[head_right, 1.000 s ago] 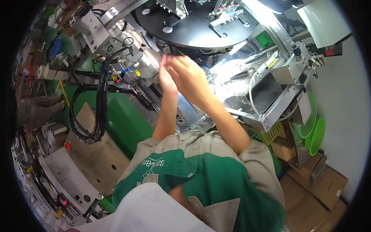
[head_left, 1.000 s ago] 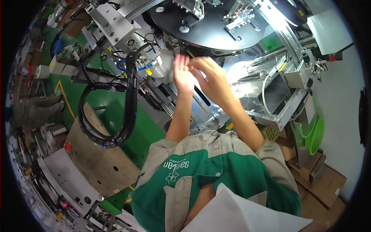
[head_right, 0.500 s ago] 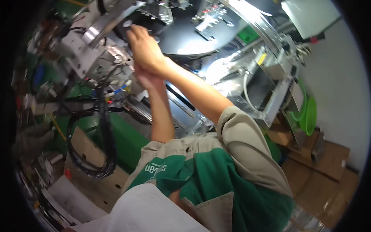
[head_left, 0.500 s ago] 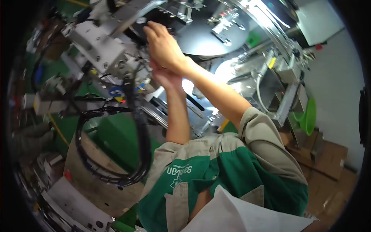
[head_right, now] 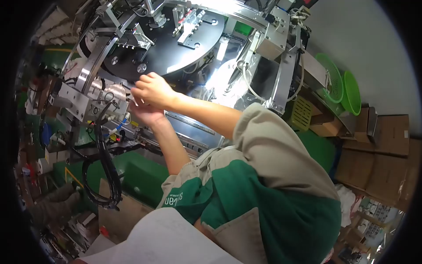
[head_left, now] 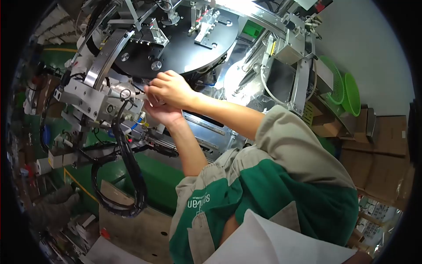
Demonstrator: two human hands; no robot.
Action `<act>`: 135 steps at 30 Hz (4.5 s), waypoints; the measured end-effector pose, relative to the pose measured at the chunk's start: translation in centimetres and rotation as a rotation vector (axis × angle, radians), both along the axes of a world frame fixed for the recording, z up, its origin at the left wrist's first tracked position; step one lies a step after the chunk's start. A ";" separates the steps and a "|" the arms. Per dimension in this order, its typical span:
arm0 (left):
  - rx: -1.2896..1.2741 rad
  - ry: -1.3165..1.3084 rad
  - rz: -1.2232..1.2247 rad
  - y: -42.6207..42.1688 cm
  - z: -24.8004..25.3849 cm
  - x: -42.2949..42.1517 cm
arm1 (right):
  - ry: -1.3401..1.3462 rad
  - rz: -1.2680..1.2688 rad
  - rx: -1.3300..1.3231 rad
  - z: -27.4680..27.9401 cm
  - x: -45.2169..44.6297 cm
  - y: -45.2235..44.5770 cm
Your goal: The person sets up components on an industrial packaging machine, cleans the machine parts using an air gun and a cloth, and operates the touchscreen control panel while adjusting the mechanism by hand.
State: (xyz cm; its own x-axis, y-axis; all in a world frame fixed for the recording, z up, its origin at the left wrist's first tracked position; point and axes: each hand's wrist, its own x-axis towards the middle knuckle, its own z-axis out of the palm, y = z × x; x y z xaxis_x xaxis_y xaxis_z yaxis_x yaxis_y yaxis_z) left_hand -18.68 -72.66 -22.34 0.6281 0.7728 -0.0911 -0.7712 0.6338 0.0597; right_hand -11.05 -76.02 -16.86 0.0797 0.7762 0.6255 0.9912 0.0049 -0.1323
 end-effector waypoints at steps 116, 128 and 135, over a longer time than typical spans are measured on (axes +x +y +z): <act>0.074 2.352 0.840 -30.3 -15.6 -27.0 | -0.337 -0.388 0.715 23.1 40.7 -28.9; 0.126 2.416 0.694 -29.0 -17.9 -23.6 | 0.072 -0.568 0.509 16.6 46.1 -32.0; 0.281 2.434 0.601 -25.2 -15.9 -21.6 | 0.319 -0.428 0.487 15.4 49.2 -33.1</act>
State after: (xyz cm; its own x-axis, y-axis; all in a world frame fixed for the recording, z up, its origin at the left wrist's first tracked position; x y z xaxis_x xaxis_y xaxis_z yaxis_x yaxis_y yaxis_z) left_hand -40.32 -97.89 -38.27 -0.5092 0.8528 0.1161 0.6832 0.3184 0.6572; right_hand 38.19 -109.13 -1.49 0.5510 0.2749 0.7880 0.8327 -0.2431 -0.4974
